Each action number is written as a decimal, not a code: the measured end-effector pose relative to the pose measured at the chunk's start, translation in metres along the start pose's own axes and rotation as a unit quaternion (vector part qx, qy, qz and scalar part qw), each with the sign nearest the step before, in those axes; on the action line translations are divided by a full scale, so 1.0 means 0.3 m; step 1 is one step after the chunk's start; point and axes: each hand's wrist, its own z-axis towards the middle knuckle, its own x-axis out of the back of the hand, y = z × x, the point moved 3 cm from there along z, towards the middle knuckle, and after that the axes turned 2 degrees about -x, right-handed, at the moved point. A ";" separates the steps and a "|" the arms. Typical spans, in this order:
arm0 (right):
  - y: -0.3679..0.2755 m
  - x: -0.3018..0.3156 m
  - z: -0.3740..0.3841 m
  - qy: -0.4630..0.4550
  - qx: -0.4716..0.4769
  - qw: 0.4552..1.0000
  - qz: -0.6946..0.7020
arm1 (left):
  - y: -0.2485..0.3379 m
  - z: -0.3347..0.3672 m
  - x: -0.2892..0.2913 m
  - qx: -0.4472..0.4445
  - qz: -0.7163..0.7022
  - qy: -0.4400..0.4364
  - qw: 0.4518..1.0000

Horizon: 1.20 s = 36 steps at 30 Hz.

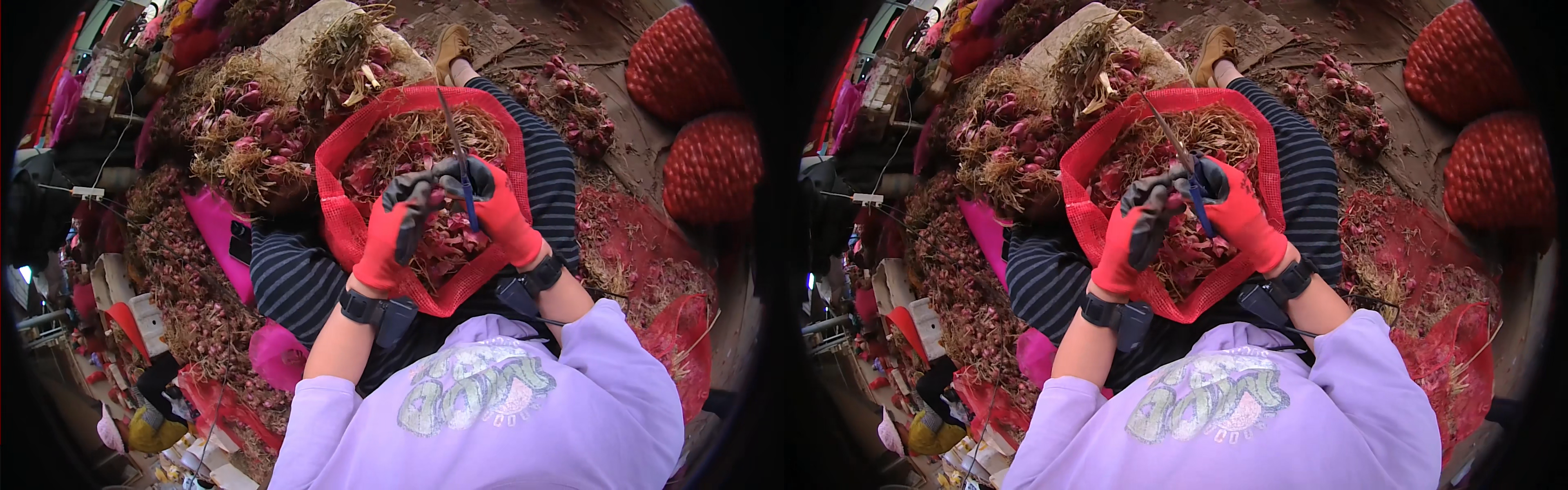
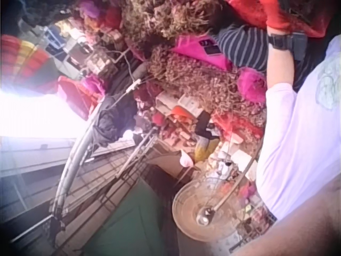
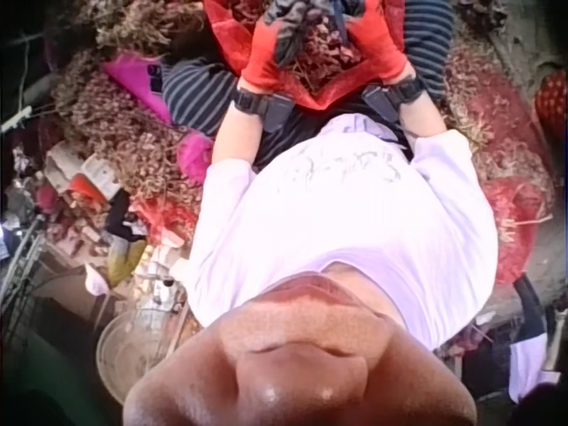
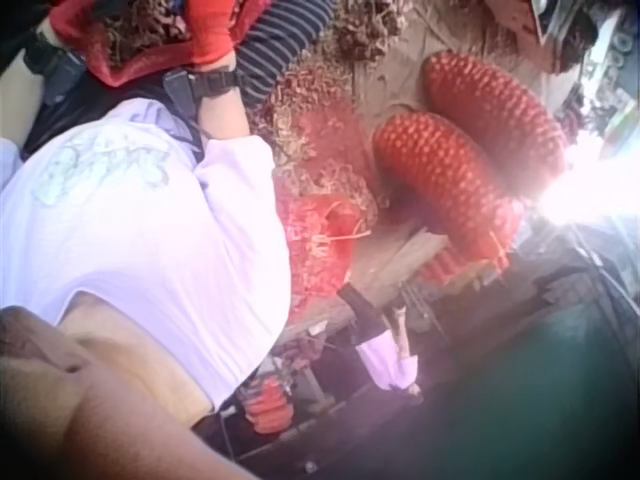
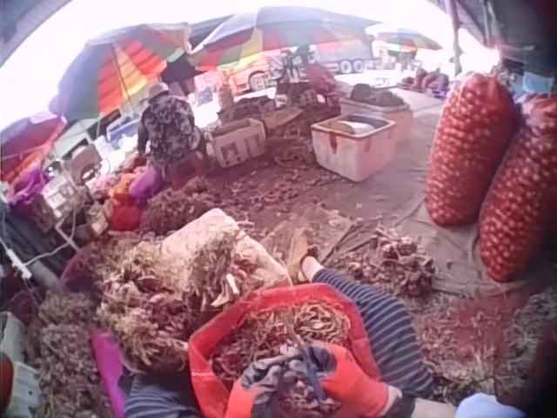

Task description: The recorder is sitting on the ground, trimming the roots and tops off shallots or small onions using scissors and placing the processed onions into a red mesh bag.

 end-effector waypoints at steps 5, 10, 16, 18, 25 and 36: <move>-0.129 0.019 0.002 -0.071 0.017 0.997 0.003 | 0.027 -0.023 0.014 0.076 -0.140 -0.058 0.986; -0.118 0.024 0.011 -0.076 -0.048 0.996 -0.004 | 0.034 -0.058 -0.001 0.091 -0.194 -0.123 0.969; -0.028 0.061 -0.008 0.031 -0.035 0.998 -0.052 | 0.048 -0.032 -0.013 0.059 -0.091 -0.038 0.993; -0.042 0.047 -0.028 0.030 -0.072 0.996 -0.040 | 0.057 -0.034 -0.017 0.004 0.015 -0.036 0.999; -0.142 -0.033 -0.014 0.010 0.201 0.912 -0.358 | 0.054 -0.044 0.000 -0.222 0.381 -0.083 0.894; -0.132 -0.042 -0.018 -0.032 0.154 0.934 -0.322 | 0.045 -0.026 0.014 0.006 -0.188 -0.067 0.980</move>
